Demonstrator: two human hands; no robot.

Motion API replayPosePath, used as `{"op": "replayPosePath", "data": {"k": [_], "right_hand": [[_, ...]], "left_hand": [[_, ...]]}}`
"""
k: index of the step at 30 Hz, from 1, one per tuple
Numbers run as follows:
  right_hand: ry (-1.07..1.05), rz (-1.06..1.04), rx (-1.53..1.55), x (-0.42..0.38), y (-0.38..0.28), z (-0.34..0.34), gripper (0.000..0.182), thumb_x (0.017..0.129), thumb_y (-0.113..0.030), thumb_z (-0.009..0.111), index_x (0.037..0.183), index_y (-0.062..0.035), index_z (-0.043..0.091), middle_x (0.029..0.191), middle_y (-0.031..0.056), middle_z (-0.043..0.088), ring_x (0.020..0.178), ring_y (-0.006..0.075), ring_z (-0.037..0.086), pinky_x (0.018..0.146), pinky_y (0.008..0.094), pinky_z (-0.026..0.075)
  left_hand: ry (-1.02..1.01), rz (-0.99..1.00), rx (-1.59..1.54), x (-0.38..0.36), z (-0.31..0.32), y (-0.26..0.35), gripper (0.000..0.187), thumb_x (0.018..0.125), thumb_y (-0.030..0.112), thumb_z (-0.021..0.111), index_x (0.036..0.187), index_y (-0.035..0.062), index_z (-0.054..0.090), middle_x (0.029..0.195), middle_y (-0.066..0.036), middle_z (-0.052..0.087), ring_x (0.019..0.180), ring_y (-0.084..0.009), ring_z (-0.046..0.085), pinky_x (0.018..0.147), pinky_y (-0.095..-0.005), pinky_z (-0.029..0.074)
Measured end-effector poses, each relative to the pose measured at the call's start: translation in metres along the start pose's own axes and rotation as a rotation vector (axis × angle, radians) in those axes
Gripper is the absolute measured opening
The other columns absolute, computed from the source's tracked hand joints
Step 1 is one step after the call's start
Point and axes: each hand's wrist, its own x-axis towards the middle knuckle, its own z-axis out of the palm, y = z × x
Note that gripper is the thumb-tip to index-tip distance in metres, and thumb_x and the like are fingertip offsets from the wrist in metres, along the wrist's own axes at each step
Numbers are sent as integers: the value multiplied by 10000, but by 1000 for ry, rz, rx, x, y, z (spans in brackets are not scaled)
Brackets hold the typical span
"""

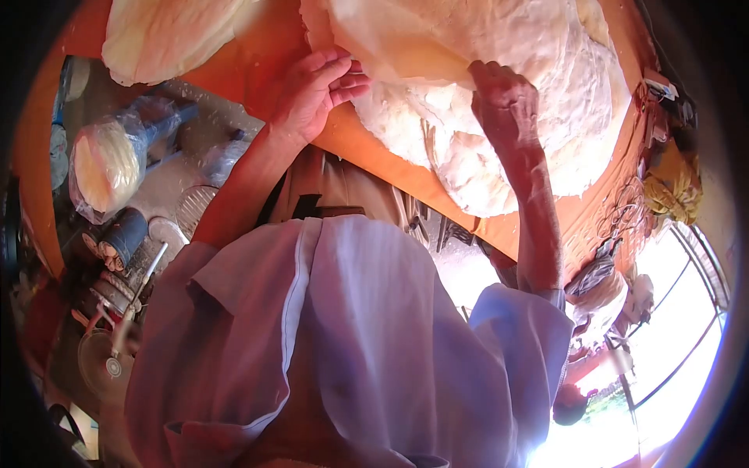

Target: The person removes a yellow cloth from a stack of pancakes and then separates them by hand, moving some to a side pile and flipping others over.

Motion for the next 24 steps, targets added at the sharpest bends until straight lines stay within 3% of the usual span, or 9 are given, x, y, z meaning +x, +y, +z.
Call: {"op": "replayPosePath", "data": {"k": [4,6,9,12,13,17,21,23,24], "right_hand": [[-2,73,7,-19,6,-1,366,630,60,607,968,-79,606,738,66,566,675,250,574,611,367,505],[-58,72,-17,-24,5,4,480,630,52,614,1085,-99,613,833,57,579,762,233,583,637,366,508],[-84,59,13,-18,0,-2,570,635,32,626,1185,-116,586,995,72,583,897,246,579,692,380,509],[-13,34,-55,-29,-3,12,577,663,-35,670,1224,-107,556,1129,96,564,1007,293,559,774,415,495],[-7,54,9,-28,-12,5,586,687,-167,727,1238,-96,540,1178,118,551,1062,326,539,845,444,468],[112,80,94,-14,-36,10,633,675,-322,770,1221,-97,543,1175,152,540,1060,337,535,858,446,458],[166,171,-57,5,-30,41,238,744,-133,679,977,-118,632,921,63,651,826,249,633,697,365,512],[119,166,-83,15,-10,26,138,799,-87,645,908,-159,687,825,49,691,685,195,658,595,295,535],[138,166,15,21,3,9,113,817,-88,633,888,-155,690,844,44,690,695,188,658,622,294,539]], "left_hand": [[-30,37,-124,4,6,-6,161,925,144,560,1031,22,563,982,-104,636,876,-230,659,814,-344,545],[-7,-7,-201,4,7,-11,150,926,153,558,1017,34,563,973,-87,637,836,-230,664,757,-314,547],[-145,-92,-171,4,7,-15,121,914,136,556,988,42,573,924,-76,644,757,-232,667,618,-267,516],[-258,-173,-163,2,18,-7,126,890,123,563,982,39,575,920,-84,643,718,-235,665,511,-243,449],[-282,-161,-174,3,21,-5,121,883,122,562,969,39,567,896,-84,635,710,-237,663,501,-249,431],[-384,-156,-273,14,27,-10,135,865,119,552,971,36,551,880,-105,639,691,-240,658,476,-260,381],[-388,-107,-301,18,39,-2,248,887,131,503,1114,37,541,1098,-187,635,725,-229,634,511,-239,412],[-347,-101,-272,12,36,2,260,893,146,503,1127,40,542,1122,-205,626,759,-222,632,533,-236,420],[-330,-103,-257,7,34,4,266,896,154,503,1134,42,543,1134,-214,622,777,-218,631,545,-235,424]]}}
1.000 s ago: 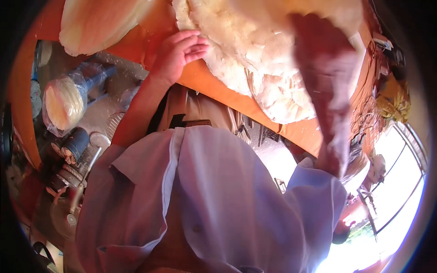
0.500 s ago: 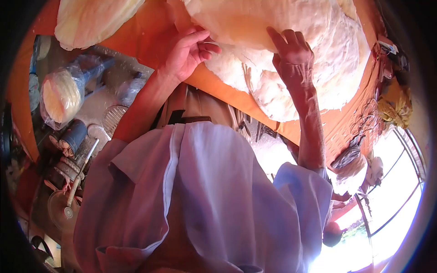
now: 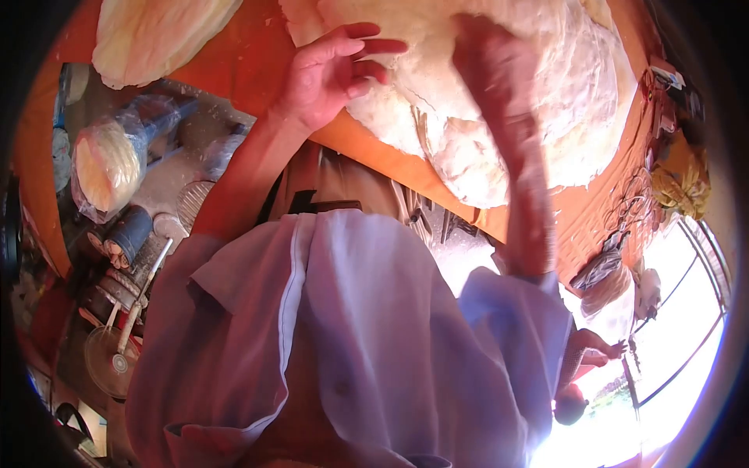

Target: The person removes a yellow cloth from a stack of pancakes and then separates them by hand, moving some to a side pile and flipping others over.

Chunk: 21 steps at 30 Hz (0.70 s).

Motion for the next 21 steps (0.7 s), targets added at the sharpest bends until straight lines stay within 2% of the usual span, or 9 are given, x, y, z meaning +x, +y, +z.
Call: {"op": "replayPosePath", "data": {"k": [2,3,6,8,10,12,15,18,21], "right_hand": [[-19,171,-78,33,6,-64,69,858,-145,661,907,-153,709,839,62,696,701,196,666,638,297,534],[174,27,-191,46,13,-87,109,849,-164,692,952,-139,716,844,81,702,726,197,678,666,283,538],[333,-200,-313,52,-21,-126,172,811,-131,711,983,-121,715,884,88,705,780,214,691,704,290,543],[61,-68,-17,22,-19,-94,227,758,-28,667,958,-123,713,897,97,698,795,229,688,691,313,549],[27,-108,85,-2,-7,-32,206,702,6,579,854,-109,658,727,99,624,625,270,624,569,389,508],[-163,-25,104,-23,-4,4,219,673,5,589,857,-91,657,722,103,611,666,284,622,594,379,507],[-139,34,125,-19,-8,-13,251,719,3,597,931,-93,690,859,116,666,751,300,648,670,362,525],[-110,27,114,-38,3,-14,296,652,-11,611,938,-77,647,801,101,614,738,288,619,628,386,510],[-170,-25,93,-38,0,-15,291,655,-7,612,936,-72,651,792,97,610,744,284,618,625,376,512]], "left_hand": [[133,-49,192,-14,-6,-1,278,899,180,522,1141,43,534,1104,-182,636,783,-187,628,559,-223,421],[205,-71,272,-22,-7,-3,283,899,185,529,1142,40,530,1098,-173,639,782,-178,627,561,-221,419],[328,-96,428,-39,-6,-7,359,902,201,561,1199,9,501,1079,-128,648,829,-160,643,579,-212,426],[356,-80,477,-44,-4,-7,391,905,201,565,1229,-5,488,1080,-118,649,870,-175,657,594,-213,438],[356,-80,381,-39,0,-12,400,907,188,566,1250,0,483,1091,-111,646,909,-192,662,619,-222,461],[323,-84,289,-33,1,-18,386,910,172,564,1252,11,488,1105,-107,642,931,-203,665,641,-231,481],[285,-64,215,-28,-7,-22,332,917,151,557,1225,35,510,1116,-104,637,932,-208,667,660,-240,503],[300,7,217,-24,-6,-24,283,923,143,548,1192,55,529,1077,-96,645,918,-204,667,659,-240,509],[277,47,170,-21,-10,-29,207,916,134,551,1110,65,533,1019,-88,650,879,-204,664,656,-253,501]]}}
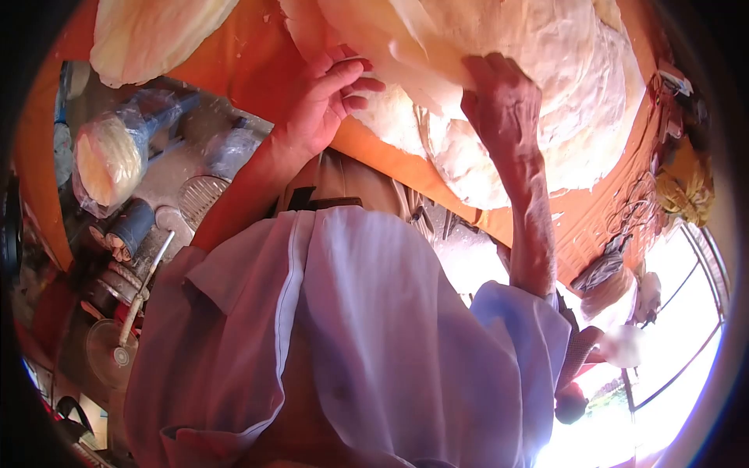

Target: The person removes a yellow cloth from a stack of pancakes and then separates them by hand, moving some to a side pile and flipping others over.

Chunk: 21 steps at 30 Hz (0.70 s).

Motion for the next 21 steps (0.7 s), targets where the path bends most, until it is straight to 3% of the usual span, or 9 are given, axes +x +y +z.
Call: {"op": "replayPosePath", "data": {"k": [5,9,13,16,19,21], "right_hand": [[103,-12,83,3,-14,7,254,675,4,625,912,-80,657,836,82,630,792,268,620,658,376,530],[88,-3,87,-6,-18,12,292,706,30,618,972,-77,669,910,82,651,844,276,624,702,349,537],[40,-33,17,-4,-32,19,318,677,-84,666,991,-69,622,901,90,615,876,286,591,731,399,503],[89,29,262,-31,-41,0,493,678,-230,790,1095,-28,622,1060,156,620,1009,320,588,842,386,504],[421,566,423,-71,-19,-2,406,797,-263,737,1087,-2,627,1035,147,642,908,254,625,797,357,519],[571,1051,1076,-91,2,6,424,885,-353,639,1102,10,612,937,144,654,839,227,636,781,336,520]], "left_hand": [[-105,-116,-79,10,3,7,99,884,120,580,950,85,515,962,-77,643,812,-200,650,656,-281,483],[-148,-46,-82,17,5,-5,90,896,154,577,970,104,581,921,-56,646,900,-219,644,638,-287,459],[-113,-9,-13,18,11,0,248,877,272,618,1051,97,592,992,-59,652,940,-204,628,744,-321,490],[-2,-13,101,18,31,7,338,882,284,630,1138,71,575,1044,-50,652,931,-169,628,814,-318,520],[88,58,324,17,44,6,288,871,189,644,1125,67,584,1032,-46,655,919,-148,634,749,-297,535],[124,59,213,26,35,-2,265,862,124,643,1116,64,594,1020,-46,660,896,-139,640,717,-289,539]]}}
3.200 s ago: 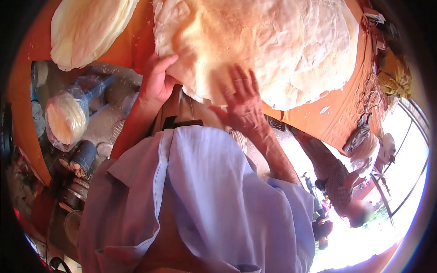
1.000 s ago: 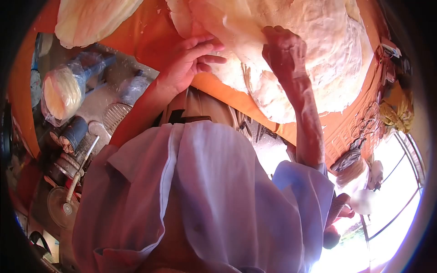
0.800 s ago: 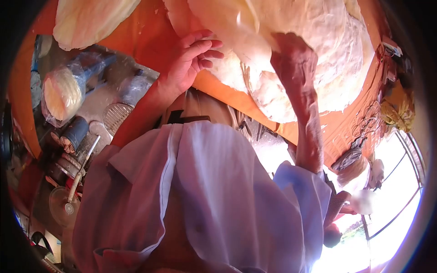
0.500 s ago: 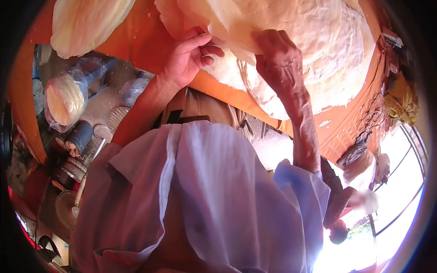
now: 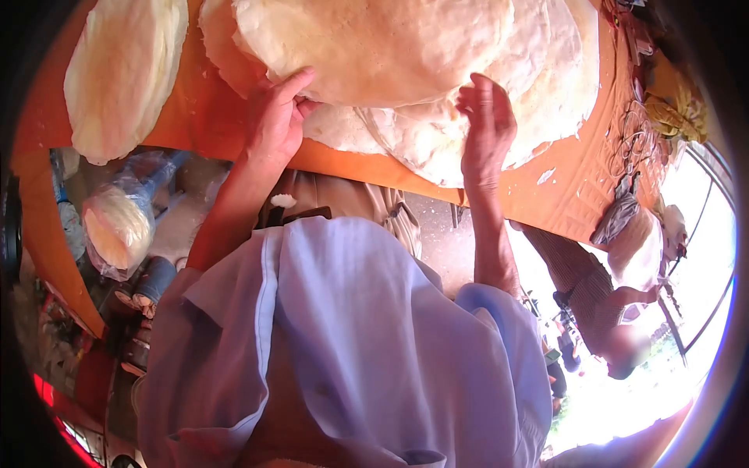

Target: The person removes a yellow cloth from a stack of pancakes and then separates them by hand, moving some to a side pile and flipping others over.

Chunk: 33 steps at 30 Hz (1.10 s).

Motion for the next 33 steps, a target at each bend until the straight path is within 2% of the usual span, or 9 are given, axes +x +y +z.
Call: {"op": "replayPosePath", "data": {"k": [2,5,10,12,14,19,22,28,33], "right_hand": [[-26,497,444,10,7,-10,534,949,-470,472,1135,24,552,880,164,657,813,293,645,808,408,517],[-171,532,681,19,2,-19,575,955,-494,428,1143,43,515,1018,202,628,935,324,622,864,446,492],[-278,390,802,49,-23,1,561,969,-437,429,1184,79,483,1112,204,605,1025,304,595,889,408,483],[-289,329,658,90,23,-10,283,874,-60,627,1115,68,549,993,147,655,898,229,652,759,314,538],[-46,98,383,77,2,14,291,795,35,683,1067,61,584,946,150,665,829,225,669,693,321,562],[-47,-262,196,29,-125,16,263,776,29,692,1031,57,635,920,152,676,780,255,680,701,338,579],[-184,-234,263,29,-138,-17,512,830,-14,654,1305,23,466,1167,169,595,978,246,630,819,342,540],[-33,-248,-137,17,-151,-28,451,810,-53,698,1230,19,550,1089,126,638,943,224,628,822,322,512],[-110,-340,-168,18,-231,26,387,857,-147,646,1207,3,573,1070,128,643,921,231,628,803,343,508]], "left_hand": [[-20,26,-98,0,8,9,246,854,78,640,1097,62,604,999,-45,664,872,-134,644,697,-286,540],[-80,63,-193,-15,15,24,237,826,33,653,1057,66,612,949,-35,660,822,-123,638,648,-273,521],[4,33,-138,-18,-2,7,328,780,-4,685,1078,98,594,954,-20,640,794,-114,623,581,-248,508],[-4,-29,-89,-8,-23,-14,273,827,21,652,1089,79,599,950,-35,668,844,-127,649,645,-288,541],[-27,-41,-92,-6,-25,-14,311,820,25,661,1116,84,582,993,-30,661,867,-126,645,652,-280,540],[-310,-42,-591,-17,-18,12,453,912,206,540,1328,51,452,1317,-78,511,1236,-247,461,1021,-428,380],[-369,-84,-766,-15,-18,27,461,912,246,543,1318,43,463,1277,-73,545,1168,-241,522,977,-390,427],[-316,-146,-508,36,-54,-18,390,849,95,608,1217,-13,536,1078,-90,645,926,-215,639,797,-339,520],[-264,-18,-477,17,-28,65,345,769,-29,634,1109,-55,579,942,-114,671,788,-205,658,708,-311,539]]}}
